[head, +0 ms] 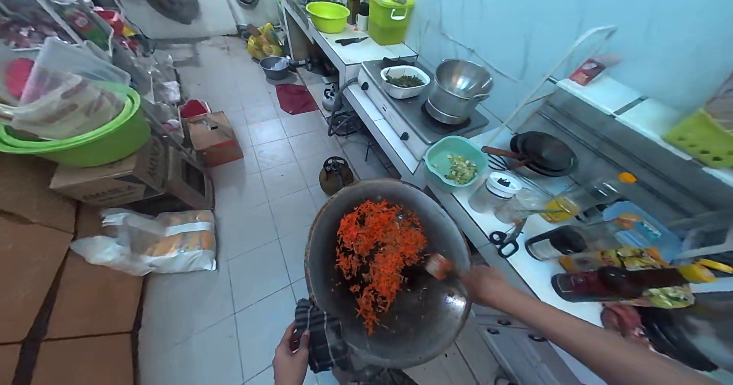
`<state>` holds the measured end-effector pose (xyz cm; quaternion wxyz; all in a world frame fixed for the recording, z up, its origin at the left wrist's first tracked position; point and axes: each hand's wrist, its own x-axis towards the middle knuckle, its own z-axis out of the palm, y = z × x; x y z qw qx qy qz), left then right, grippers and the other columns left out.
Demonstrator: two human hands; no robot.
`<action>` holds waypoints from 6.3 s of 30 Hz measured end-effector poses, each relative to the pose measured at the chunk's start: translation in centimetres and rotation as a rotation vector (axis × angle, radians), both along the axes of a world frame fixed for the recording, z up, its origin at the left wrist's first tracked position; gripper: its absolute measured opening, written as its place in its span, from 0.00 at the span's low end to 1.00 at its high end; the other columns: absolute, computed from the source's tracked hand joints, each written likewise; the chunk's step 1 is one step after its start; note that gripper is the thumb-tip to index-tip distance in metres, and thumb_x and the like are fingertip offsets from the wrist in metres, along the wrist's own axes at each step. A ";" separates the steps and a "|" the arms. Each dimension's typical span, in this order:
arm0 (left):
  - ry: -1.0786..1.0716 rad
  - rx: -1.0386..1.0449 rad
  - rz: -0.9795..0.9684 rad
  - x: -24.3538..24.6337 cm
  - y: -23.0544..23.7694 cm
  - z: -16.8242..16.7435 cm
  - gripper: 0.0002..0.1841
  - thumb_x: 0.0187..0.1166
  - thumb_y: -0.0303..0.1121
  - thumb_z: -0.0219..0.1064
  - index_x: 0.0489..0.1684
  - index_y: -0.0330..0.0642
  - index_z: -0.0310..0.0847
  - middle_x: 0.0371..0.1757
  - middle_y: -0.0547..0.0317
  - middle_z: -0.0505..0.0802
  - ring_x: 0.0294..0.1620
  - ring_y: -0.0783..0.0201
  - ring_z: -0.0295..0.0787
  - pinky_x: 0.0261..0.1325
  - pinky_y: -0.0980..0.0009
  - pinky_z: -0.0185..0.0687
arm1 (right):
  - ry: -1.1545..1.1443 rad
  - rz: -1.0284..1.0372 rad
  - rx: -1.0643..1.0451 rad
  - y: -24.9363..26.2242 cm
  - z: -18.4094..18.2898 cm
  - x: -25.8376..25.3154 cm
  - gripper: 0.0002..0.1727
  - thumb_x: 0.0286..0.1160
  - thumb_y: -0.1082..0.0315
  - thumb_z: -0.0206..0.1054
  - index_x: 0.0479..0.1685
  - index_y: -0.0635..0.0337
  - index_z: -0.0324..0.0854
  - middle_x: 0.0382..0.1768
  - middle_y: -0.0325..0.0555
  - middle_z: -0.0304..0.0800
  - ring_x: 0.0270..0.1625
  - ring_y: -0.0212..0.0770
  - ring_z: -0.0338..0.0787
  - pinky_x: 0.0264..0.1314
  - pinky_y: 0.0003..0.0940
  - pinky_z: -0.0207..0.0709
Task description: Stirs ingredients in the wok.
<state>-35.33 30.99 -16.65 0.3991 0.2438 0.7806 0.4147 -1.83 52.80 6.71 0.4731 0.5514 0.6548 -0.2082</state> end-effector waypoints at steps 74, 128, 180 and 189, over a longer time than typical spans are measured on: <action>0.100 -0.112 0.153 1.0 2.6 1.0 0.25 0.80 0.23 0.63 0.79 0.35 0.75 0.71 0.36 0.86 0.70 0.45 0.85 0.76 0.48 0.78 | 0.379 0.597 0.222 19.8 -7.5 -2.3 0.28 0.88 0.51 0.56 0.87 0.14 0.65 0.71 0.53 0.86 0.67 0.64 0.87 0.65 0.70 0.77; 0.082 -0.094 0.019 -1.8 3.0 0.6 0.25 0.79 0.24 0.66 0.78 0.33 0.76 0.65 0.35 0.89 0.62 0.45 0.91 0.70 0.48 0.83 | 0.322 0.215 0.067 7.1 -9.7 0.6 0.26 0.90 0.52 0.53 0.86 0.32 0.70 0.63 0.61 0.90 0.66 0.67 0.88 0.65 0.71 0.78; 0.062 -0.120 -0.008 -1.0 2.1 1.1 0.25 0.79 0.27 0.71 0.77 0.35 0.78 0.60 0.38 0.93 0.56 0.46 0.94 0.65 0.47 0.86 | 1.064 -1.513 -0.187 -4.6 -19.6 -4.0 0.15 0.95 0.59 0.52 0.70 0.52 0.70 0.20 0.35 0.66 0.13 0.29 0.67 0.15 0.23 0.66; 0.116 -0.130 0.022 -0.3 2.3 0.9 0.24 0.79 0.27 0.71 0.76 0.35 0.79 0.59 0.39 0.94 0.55 0.46 0.94 0.65 0.46 0.85 | 0.762 -1.010 0.141 -3.4 -12.1 1.8 0.30 0.94 0.59 0.50 0.94 0.49 0.56 0.33 0.50 0.79 0.25 0.44 0.80 0.27 0.40 0.78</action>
